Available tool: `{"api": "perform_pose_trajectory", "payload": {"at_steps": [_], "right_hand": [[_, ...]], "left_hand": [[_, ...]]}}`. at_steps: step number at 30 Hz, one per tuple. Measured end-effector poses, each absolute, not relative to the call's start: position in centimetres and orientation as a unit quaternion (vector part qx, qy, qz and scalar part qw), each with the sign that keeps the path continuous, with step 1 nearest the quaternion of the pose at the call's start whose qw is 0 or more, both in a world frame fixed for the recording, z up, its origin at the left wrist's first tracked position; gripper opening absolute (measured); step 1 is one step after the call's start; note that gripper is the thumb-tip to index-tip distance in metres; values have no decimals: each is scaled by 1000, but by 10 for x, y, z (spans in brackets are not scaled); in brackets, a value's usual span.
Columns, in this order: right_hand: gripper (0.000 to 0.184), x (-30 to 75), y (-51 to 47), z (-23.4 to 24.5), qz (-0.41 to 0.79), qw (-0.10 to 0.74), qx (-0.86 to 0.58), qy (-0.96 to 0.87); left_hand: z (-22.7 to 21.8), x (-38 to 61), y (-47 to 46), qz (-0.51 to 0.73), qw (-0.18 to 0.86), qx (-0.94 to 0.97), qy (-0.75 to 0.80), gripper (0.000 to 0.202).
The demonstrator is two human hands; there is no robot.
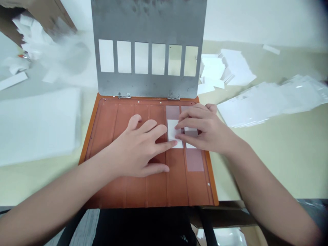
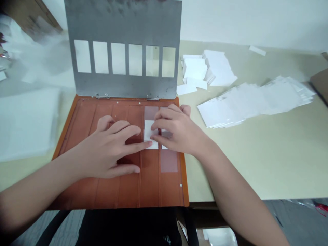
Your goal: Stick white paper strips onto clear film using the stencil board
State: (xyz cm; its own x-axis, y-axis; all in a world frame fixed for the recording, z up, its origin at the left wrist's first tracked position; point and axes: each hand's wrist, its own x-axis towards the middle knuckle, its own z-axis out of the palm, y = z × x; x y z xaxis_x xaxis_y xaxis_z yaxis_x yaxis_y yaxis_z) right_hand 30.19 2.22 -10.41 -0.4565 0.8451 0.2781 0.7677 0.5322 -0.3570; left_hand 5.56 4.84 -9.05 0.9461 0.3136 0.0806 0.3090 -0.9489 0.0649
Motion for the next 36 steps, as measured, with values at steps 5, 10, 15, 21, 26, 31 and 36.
{"api": "perform_pose_trajectory", "payload": {"at_steps": [5,10,15,21,26,31,36], "right_hand": [[20,301,23,-107,55,223,-473,-851],[19,302,22,-109,27,232,-467,-853],[19,299,20,-106,8,207,-476,-855],[23,295,17,-103,-9,167,-498,-851],[24,294,17,-101,-27,176,-488,-855],[22,295,17,-102,-19,178,-491,-853],[21,294,17,-102,-7,182,-498,-848]], "left_hand": [[-91,56,49,40,33,985,163,55],[-92,56,48,46,45,986,152,58],[-91,56,47,67,68,986,138,57],[-90,58,45,93,102,979,151,33],[-90,62,44,107,119,976,147,28],[-90,63,40,91,109,980,138,27],[-92,61,35,87,83,978,168,30]]}}
